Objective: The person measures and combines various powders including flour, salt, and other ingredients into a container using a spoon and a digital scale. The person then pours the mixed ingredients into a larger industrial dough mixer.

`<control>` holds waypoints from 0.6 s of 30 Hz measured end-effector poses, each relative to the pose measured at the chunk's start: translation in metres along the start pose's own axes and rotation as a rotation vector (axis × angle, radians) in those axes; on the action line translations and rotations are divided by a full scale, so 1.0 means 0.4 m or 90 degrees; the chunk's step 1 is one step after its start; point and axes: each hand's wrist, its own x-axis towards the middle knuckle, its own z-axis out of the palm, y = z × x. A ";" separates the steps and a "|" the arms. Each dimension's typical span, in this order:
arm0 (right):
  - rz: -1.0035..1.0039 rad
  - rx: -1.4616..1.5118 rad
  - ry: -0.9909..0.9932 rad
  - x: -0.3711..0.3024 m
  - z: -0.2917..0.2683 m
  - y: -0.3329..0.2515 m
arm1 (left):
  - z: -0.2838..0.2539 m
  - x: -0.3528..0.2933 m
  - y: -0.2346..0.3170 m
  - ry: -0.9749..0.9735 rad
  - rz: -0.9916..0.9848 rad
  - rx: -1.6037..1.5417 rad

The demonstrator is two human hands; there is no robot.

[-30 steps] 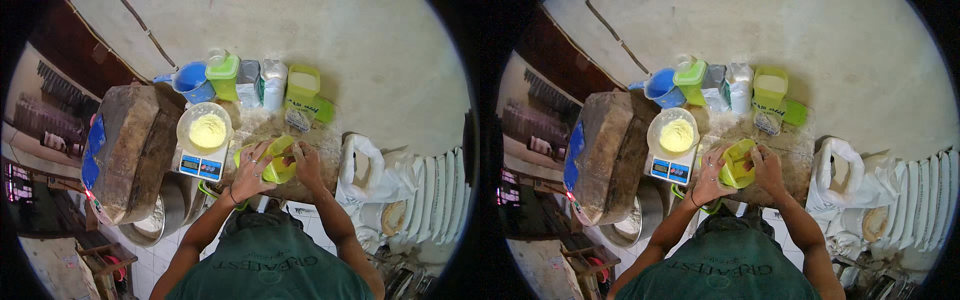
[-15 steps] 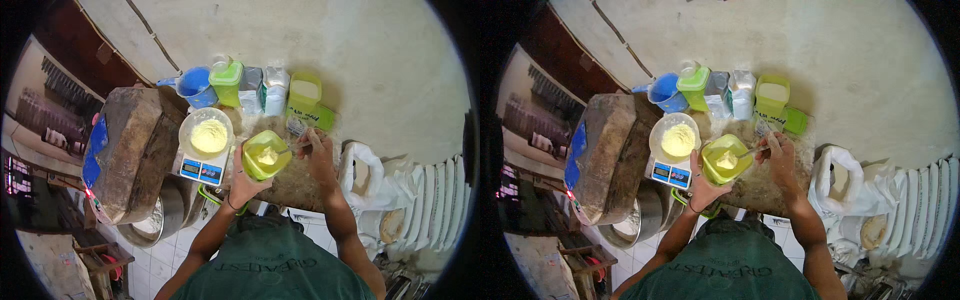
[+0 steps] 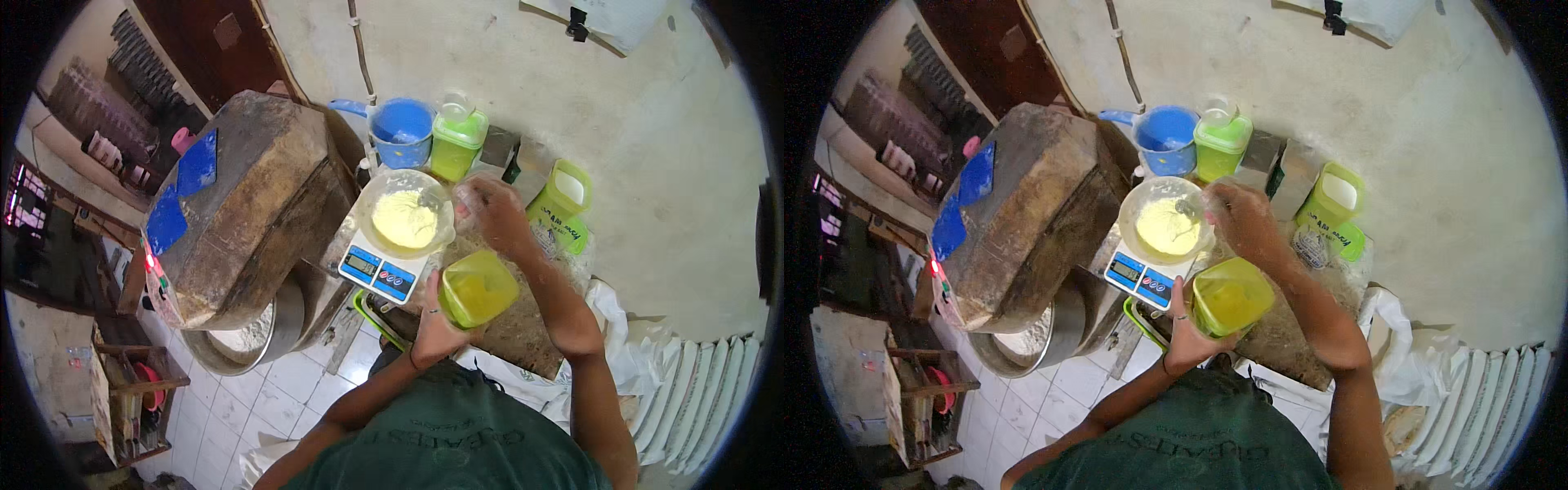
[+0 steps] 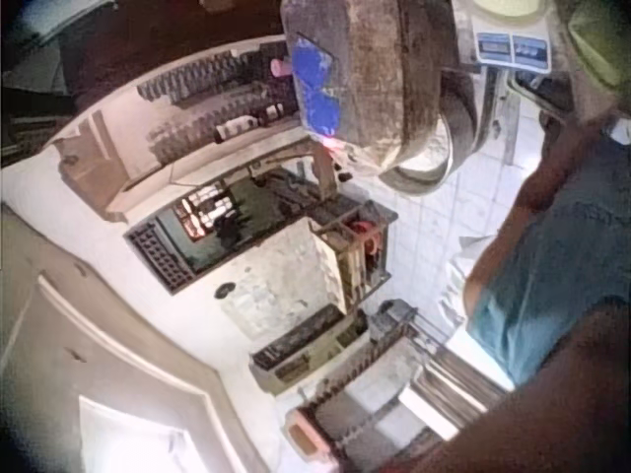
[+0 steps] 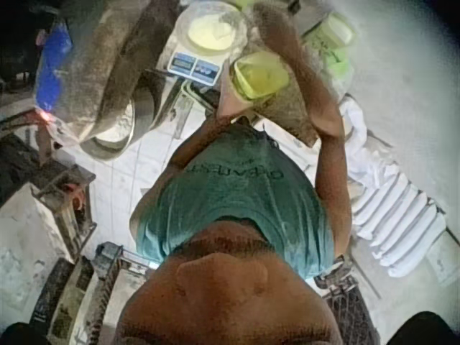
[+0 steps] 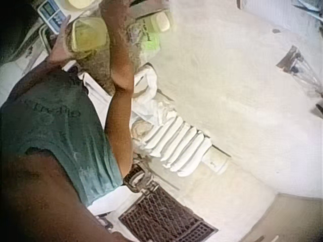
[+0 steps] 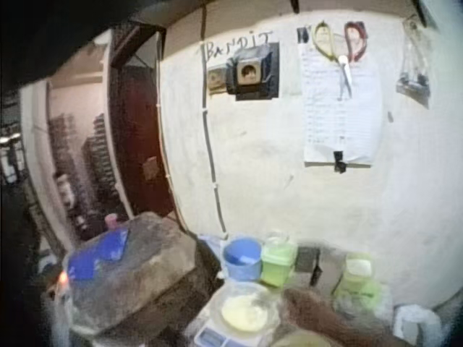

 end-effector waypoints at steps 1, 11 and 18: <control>-0.153 -0.052 -0.009 0.002 0.015 -0.005 | -0.005 0.003 -0.010 -0.016 0.009 0.002; -0.296 0.005 -0.075 -0.224 -0.237 -0.039 | -0.033 0.070 -0.025 -0.131 0.178 0.261; -0.053 -0.035 0.002 -0.339 -0.107 0.149 | 0.011 0.090 -0.021 -0.198 0.381 0.401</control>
